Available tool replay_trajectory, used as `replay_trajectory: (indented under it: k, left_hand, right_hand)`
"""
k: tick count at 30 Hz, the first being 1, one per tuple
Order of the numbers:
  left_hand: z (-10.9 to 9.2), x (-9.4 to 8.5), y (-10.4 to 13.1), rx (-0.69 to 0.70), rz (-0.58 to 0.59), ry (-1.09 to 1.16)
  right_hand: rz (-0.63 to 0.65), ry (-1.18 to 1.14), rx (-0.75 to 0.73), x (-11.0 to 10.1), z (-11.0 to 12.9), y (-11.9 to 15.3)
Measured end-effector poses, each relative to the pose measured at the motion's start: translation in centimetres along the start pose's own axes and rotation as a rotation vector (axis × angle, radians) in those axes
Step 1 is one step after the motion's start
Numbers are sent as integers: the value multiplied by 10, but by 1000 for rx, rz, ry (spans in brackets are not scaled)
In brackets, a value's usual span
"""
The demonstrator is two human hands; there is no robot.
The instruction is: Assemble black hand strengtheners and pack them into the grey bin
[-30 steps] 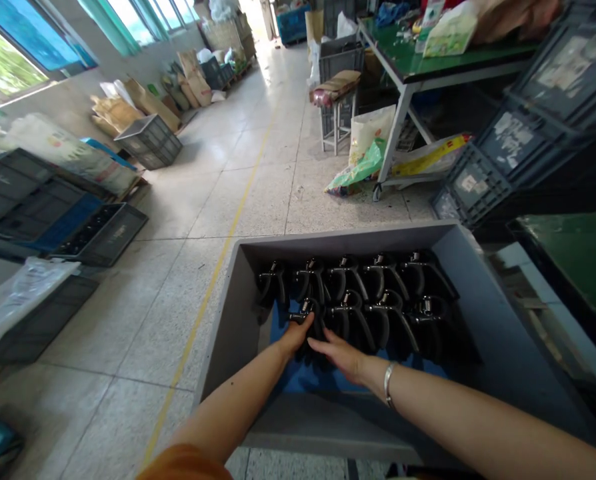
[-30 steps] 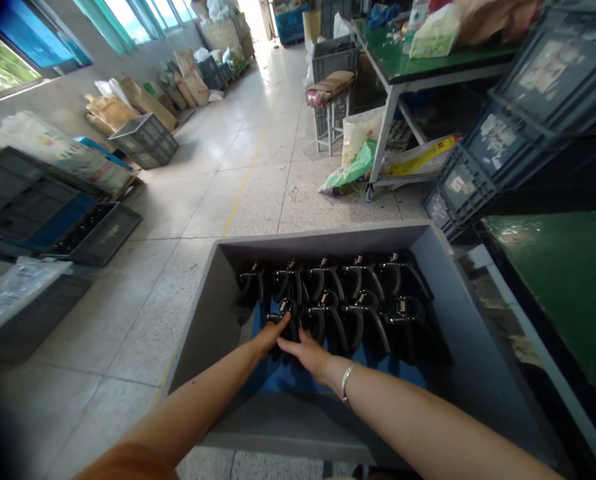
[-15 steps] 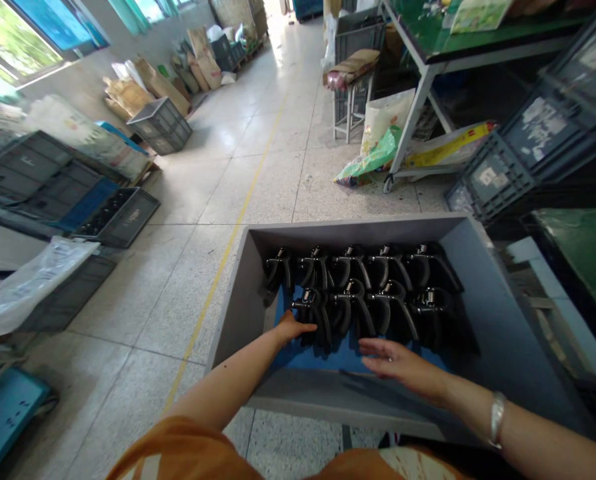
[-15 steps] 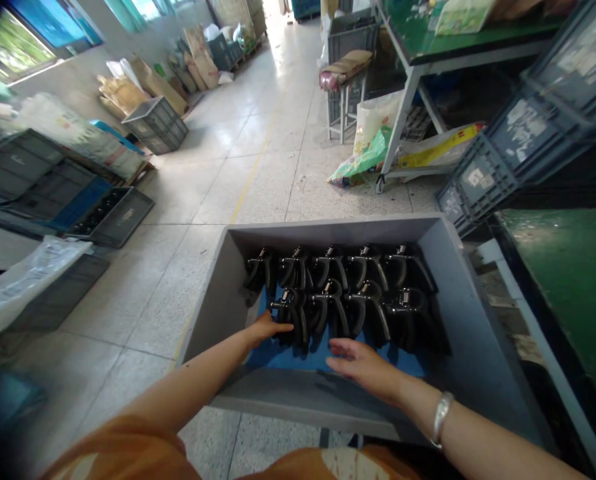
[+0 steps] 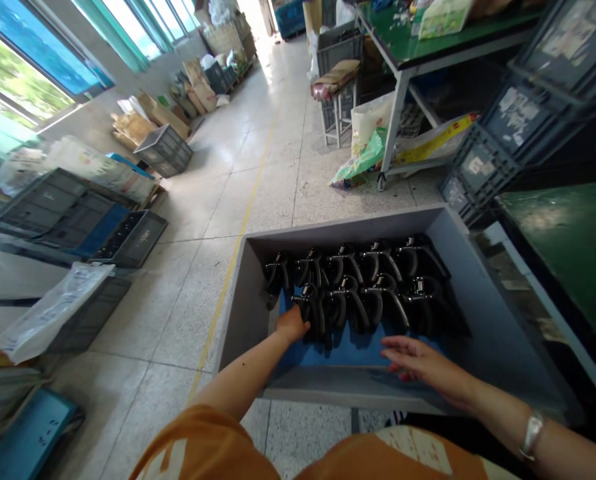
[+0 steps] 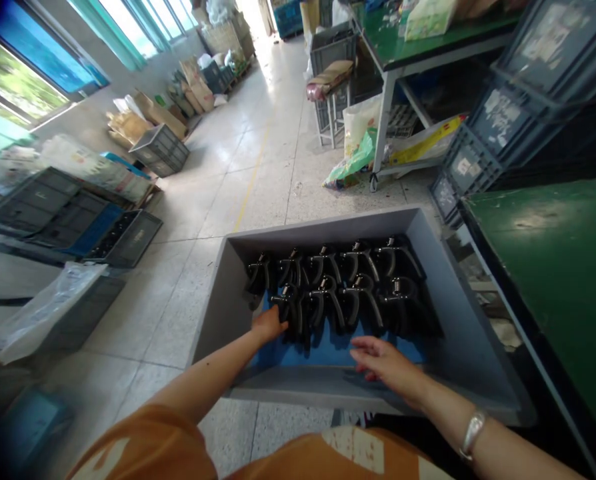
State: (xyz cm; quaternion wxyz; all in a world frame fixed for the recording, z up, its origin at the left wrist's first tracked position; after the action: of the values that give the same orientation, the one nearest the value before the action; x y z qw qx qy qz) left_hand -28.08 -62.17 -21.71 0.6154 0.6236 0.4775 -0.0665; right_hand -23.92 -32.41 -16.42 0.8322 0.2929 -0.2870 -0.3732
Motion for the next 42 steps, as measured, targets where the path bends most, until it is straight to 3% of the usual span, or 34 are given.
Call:
replay_trajectory:
  k: [3,7,11,15,19,24,31,37,42]
  left_hand:
    - [-3,-4,1,13,-3,-26]
    - [3,-3,-7,58,52,4]
    - [17,1,-19,75,123,71]
    - [23,8,-27,65,232,148]
    - [18,11,-30,57,351,193]
    - [13,8,-31,71,406,226]
    - [3,17,-22,91,521,379]
    - [1,19,-19,82,564,413]
    - [5,25,-23,59,579,392]
  right_hand:
    - [64,113,0,13,2,-17]
    - [229,369,25,48,3,-57]
    - [369,416,77,83,-2,-98]
    - [418,456,111,99,-11,-121]
    - [349,437,103,95,-16,-134]
    - [236,294,44,90,-21,-154]
    - [-135,143,-10,88,-35,-162]
    - [-180,20,-109,93,-20,-149]
    - [-197,38,-35,91,-23,-143]
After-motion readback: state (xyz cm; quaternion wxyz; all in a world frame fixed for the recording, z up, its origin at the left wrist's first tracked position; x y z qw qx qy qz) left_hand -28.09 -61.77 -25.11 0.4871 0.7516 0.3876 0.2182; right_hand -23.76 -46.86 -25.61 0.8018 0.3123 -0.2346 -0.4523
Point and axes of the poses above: each hand's wrist, its own y-axis away from the middle knuckle, its own x-axis out of the palm, z = x × y, the point moved 6 cm from there along -y, towards the middle knuckle, and after that the axes turned 12 degrees about z, right-handed, at the moved point
